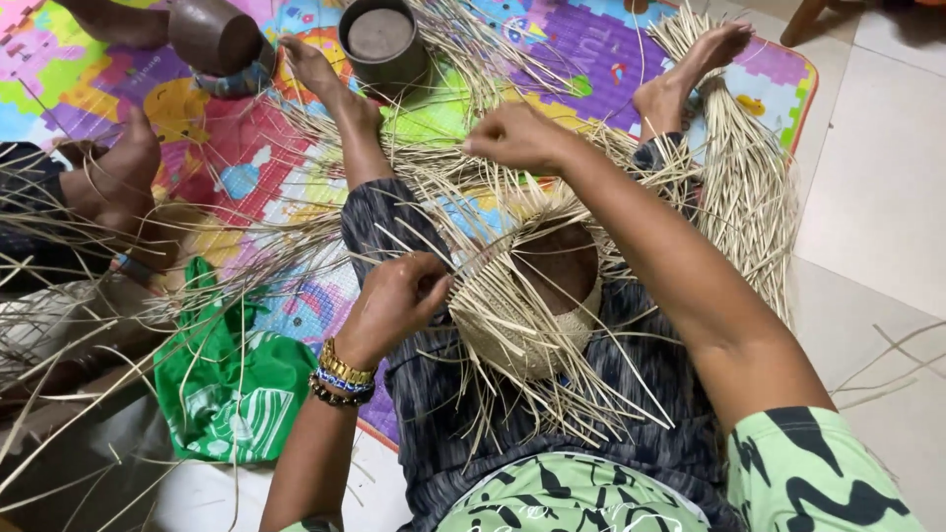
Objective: Weaving a basket or hat from dried straw or grass strands while sitting on the floor.
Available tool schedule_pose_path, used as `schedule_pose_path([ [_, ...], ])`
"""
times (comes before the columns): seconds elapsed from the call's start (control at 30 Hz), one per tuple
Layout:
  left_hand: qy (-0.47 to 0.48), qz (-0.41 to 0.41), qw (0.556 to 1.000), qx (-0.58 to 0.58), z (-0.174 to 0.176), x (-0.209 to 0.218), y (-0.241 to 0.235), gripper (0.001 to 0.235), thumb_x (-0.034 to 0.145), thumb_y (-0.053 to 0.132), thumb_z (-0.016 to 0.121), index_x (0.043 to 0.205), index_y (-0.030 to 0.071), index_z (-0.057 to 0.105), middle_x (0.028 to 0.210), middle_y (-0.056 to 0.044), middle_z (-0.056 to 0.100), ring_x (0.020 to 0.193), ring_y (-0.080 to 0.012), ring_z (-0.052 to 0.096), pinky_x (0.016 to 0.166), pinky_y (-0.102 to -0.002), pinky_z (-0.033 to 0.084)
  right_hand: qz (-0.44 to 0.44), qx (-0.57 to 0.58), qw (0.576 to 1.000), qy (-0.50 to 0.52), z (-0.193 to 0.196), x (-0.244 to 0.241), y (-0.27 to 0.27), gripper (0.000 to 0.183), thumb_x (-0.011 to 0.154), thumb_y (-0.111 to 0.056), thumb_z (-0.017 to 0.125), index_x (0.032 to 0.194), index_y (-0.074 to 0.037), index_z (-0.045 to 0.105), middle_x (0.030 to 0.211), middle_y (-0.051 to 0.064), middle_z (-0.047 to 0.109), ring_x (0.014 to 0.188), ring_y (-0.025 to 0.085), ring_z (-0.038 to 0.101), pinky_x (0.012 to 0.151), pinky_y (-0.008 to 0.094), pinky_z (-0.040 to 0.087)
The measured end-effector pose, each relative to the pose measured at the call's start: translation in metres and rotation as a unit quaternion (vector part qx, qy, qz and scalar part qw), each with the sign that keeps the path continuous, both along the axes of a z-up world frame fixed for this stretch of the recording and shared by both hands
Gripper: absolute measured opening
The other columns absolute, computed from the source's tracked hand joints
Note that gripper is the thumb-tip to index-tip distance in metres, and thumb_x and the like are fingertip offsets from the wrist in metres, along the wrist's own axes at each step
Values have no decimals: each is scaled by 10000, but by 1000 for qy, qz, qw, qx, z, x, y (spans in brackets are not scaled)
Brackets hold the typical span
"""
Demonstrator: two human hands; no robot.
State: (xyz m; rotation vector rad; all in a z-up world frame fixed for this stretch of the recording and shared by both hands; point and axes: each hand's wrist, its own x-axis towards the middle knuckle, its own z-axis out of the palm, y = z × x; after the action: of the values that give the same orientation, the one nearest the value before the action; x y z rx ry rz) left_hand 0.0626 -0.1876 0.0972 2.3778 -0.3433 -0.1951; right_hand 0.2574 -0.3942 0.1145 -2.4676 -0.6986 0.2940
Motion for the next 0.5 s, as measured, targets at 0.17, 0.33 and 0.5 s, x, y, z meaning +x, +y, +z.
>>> schedule_pose_path([
  [0.17,-57,39,997,-13,6,6,10,172,927,224,666,927,67,736,729,-163,702,753,-404,702,668,-484,535,193,147,942,232,27,-73,6,432,1031,-354,561,1266,-17,695,1143,265,747,1077,398,694,1000,528,497],
  [0.33,-59,72,995,-24,-14,0,33,186,926,260,672,906,86,737,734,-166,710,776,-426,697,693,-499,537,164,185,945,213,-25,-85,1,180,956,-215,711,1027,-78,803,733,82,731,703,148,612,702,320,521],
  [0.5,-3,120,990,-75,-61,-17,79,154,899,254,735,883,103,760,753,-181,724,764,-402,711,711,-453,535,107,161,956,221,-64,-91,-8,90,885,-180,761,866,-113,819,649,20,722,630,99,578,627,267,457],
])
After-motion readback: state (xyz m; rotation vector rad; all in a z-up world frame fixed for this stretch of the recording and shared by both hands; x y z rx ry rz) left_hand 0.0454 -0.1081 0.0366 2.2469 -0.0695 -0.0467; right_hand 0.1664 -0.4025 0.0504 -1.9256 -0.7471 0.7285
